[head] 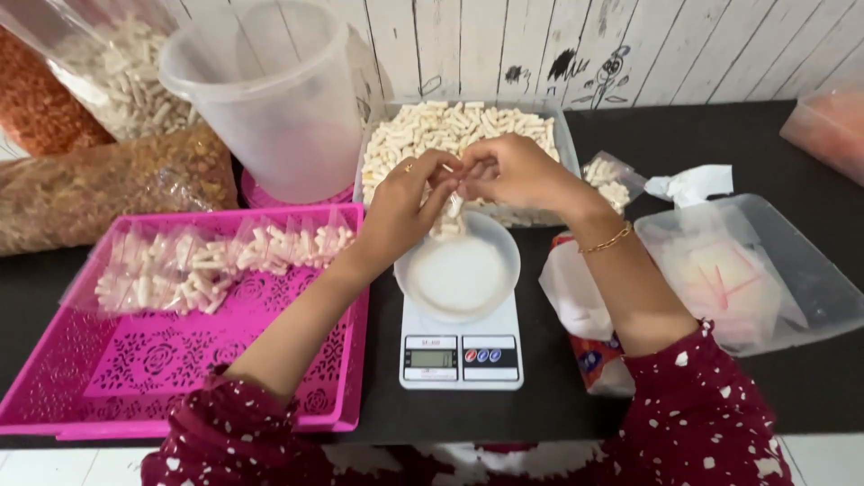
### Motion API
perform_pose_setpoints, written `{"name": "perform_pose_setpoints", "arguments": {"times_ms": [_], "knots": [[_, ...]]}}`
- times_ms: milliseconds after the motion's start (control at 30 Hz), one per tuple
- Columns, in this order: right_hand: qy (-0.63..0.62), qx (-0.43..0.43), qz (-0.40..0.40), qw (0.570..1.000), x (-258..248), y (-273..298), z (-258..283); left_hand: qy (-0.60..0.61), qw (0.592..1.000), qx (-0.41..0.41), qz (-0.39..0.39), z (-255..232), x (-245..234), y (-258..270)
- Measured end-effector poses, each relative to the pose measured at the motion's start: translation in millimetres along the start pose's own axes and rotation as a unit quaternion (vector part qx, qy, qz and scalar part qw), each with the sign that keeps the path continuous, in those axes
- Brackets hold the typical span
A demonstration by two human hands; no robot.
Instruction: Packaging small food items into individual plastic bags and organizing them in a tray.
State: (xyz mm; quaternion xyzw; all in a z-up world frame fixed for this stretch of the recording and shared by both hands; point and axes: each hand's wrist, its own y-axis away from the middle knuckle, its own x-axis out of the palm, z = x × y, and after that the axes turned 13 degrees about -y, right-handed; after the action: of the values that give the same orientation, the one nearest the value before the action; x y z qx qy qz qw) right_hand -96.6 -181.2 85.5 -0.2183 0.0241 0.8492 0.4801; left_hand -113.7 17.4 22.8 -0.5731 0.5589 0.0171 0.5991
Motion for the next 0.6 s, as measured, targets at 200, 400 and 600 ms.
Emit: {"name": "perform_pose_setpoints", "arguments": {"times_ms": [200, 400, 600], "knots": [[-0.045, 0.044, -0.066, 0.996, 7, 13, -22, -0.106, 0.993, 0.043, -0.006, 9, -13, 0], [0.212, 0.044, -0.139, 0.966, 10, 13, -75, -0.233, 0.956, 0.121, -0.128, 33, -15, 0], [0.227, 0.006, -0.180, 0.957, 3, 46, -29, -0.284, 0.946, 0.120, -0.103, 17, -35, -1]]}}
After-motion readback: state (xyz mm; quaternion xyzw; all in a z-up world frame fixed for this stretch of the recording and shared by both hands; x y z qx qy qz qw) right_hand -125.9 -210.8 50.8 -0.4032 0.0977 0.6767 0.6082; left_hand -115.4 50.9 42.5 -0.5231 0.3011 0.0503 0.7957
